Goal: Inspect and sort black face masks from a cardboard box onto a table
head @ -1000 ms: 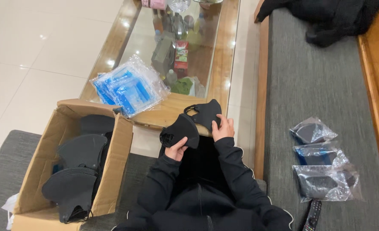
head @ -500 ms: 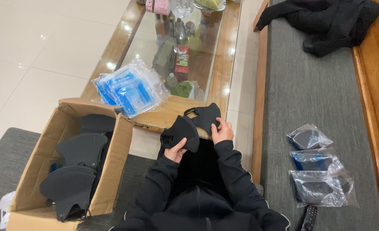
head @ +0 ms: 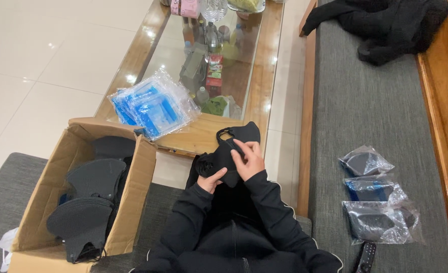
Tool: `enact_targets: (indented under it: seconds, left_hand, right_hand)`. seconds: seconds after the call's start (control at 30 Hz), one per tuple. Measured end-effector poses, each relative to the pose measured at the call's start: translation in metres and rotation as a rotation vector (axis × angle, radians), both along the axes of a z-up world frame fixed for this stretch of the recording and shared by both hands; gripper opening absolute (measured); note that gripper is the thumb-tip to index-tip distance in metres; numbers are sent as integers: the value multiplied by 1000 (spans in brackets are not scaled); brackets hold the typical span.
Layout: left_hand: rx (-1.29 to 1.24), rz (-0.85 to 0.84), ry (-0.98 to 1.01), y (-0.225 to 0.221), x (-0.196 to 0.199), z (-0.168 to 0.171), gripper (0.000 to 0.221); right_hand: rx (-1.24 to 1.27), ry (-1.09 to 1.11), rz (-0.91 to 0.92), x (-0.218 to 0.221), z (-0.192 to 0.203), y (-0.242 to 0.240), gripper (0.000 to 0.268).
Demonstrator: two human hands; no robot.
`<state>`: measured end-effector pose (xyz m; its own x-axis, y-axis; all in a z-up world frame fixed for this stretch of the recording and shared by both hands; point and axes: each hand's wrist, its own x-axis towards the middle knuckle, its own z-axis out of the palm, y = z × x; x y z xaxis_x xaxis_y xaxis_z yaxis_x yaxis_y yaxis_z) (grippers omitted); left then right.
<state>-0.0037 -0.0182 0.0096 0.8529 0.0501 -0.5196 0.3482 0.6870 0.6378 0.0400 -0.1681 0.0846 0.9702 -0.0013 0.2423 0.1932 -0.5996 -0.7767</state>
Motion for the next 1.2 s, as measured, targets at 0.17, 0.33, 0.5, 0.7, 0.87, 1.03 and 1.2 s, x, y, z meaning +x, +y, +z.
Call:
enact_targets:
  seconds: [0.17, 0.33, 0.5, 0.7, 0.87, 1.03, 1.2]
  left_hand:
    - [67, -56, 40, 2, -2, 15, 104]
    - [127, -52, 60, -3, -6, 23, 106]
    - [196, -86, 62, -5, -2, 40, 113]
    - [184, -88, 56, -2, 0, 0, 113]
    - [160, -88, 50, -1, 0, 14, 103]
    - [155, -83, 33, -1, 0, 4, 100]
    - [142, -22, 33, 1, 5, 31, 76]
  right_hand:
    - [-105, -104, 73, -8, 5, 7, 43]
    - [-149, -117, 89, -12, 11, 6, 43]
    - [-51, -173, 60, -11, 14, 8, 26]
    - [1, -153, 69, -14, 16, 10, 9]
    - [36, -99, 38, -10, 5, 3, 15]
    - [54, -63, 23, 1, -17, -2, 19]
    - [-80, -175, 42, -9, -8, 0, 21]
